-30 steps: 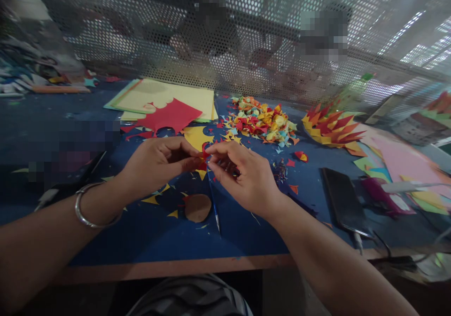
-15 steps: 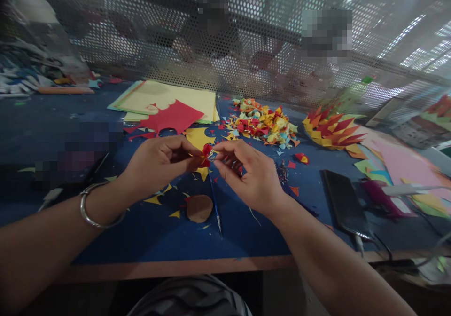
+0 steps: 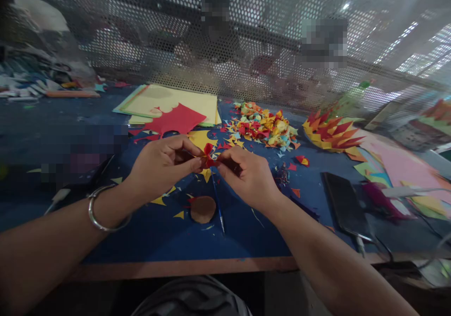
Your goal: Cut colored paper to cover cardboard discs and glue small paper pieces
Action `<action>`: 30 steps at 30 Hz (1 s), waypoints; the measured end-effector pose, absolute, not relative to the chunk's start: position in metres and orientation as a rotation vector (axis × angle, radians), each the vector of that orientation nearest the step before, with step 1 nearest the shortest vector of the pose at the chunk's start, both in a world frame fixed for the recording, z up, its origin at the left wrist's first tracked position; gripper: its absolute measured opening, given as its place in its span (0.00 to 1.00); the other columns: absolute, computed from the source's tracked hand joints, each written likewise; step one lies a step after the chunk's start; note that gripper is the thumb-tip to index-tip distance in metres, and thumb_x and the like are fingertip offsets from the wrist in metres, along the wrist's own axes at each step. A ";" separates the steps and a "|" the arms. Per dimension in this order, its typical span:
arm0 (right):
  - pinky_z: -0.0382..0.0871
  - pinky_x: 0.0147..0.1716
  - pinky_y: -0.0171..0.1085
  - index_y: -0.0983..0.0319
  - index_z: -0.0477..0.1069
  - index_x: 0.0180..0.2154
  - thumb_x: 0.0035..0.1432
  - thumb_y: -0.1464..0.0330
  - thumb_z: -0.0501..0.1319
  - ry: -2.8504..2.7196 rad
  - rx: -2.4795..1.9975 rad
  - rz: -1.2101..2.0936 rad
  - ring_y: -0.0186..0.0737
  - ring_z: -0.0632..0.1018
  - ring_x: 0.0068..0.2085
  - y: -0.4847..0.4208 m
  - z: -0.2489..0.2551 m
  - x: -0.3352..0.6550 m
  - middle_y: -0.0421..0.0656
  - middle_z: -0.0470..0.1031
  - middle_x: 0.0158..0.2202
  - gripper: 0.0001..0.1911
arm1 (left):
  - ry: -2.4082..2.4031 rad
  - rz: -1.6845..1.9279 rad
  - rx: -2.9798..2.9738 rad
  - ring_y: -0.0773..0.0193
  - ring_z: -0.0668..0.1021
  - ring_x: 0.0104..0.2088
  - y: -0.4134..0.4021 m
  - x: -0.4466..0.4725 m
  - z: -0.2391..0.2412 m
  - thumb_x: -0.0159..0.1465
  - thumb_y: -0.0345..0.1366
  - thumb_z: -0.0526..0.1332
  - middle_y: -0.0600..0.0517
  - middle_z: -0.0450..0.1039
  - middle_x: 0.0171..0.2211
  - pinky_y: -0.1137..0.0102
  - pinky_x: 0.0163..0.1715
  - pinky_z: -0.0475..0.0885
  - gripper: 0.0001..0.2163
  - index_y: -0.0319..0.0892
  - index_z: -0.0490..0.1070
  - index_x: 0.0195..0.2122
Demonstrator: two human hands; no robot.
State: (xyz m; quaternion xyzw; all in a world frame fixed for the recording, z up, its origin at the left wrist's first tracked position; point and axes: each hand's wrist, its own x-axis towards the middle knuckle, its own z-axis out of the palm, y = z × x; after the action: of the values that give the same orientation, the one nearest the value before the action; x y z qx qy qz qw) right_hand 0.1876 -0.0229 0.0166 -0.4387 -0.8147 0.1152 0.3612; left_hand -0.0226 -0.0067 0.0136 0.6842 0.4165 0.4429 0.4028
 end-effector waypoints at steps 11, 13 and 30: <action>0.62 0.27 0.31 0.61 0.75 0.33 0.65 0.67 0.60 -2.241 -1.219 0.403 0.31 0.72 0.28 -0.029 0.019 0.186 0.38 0.75 0.29 0.08 | 1.234 1.014 1.990 0.67 0.76 0.27 0.008 -0.030 0.000 0.62 0.36 0.63 0.53 0.78 0.30 0.71 0.28 0.67 0.04 0.42 0.73 0.33; 0.62 0.28 0.31 0.61 0.75 0.34 0.66 0.67 0.60 -2.292 -1.194 0.384 0.31 0.72 0.27 -0.029 0.020 0.186 0.38 0.75 0.28 0.09 | 1.275 0.997 2.111 0.66 0.75 0.28 0.014 -0.028 -0.004 0.62 0.35 0.62 0.53 0.78 0.30 0.71 0.28 0.65 0.03 0.42 0.74 0.33; 0.64 0.32 0.33 0.63 0.76 0.37 0.68 0.67 0.58 -2.460 -1.063 0.299 0.35 0.77 0.32 -0.027 0.017 0.193 0.41 0.78 0.32 0.09 | 1.406 1.025 2.468 0.59 0.80 0.44 0.129 0.031 0.048 0.62 0.30 0.58 0.46 0.81 0.45 0.67 0.45 0.70 0.13 0.40 0.78 0.45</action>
State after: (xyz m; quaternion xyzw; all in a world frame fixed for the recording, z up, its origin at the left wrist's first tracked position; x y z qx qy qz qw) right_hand 0.1931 -0.0274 0.0165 -0.3845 -0.8898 0.1083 0.2204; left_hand 0.0314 0.1291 0.0480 0.8157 0.4648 0.3389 0.0610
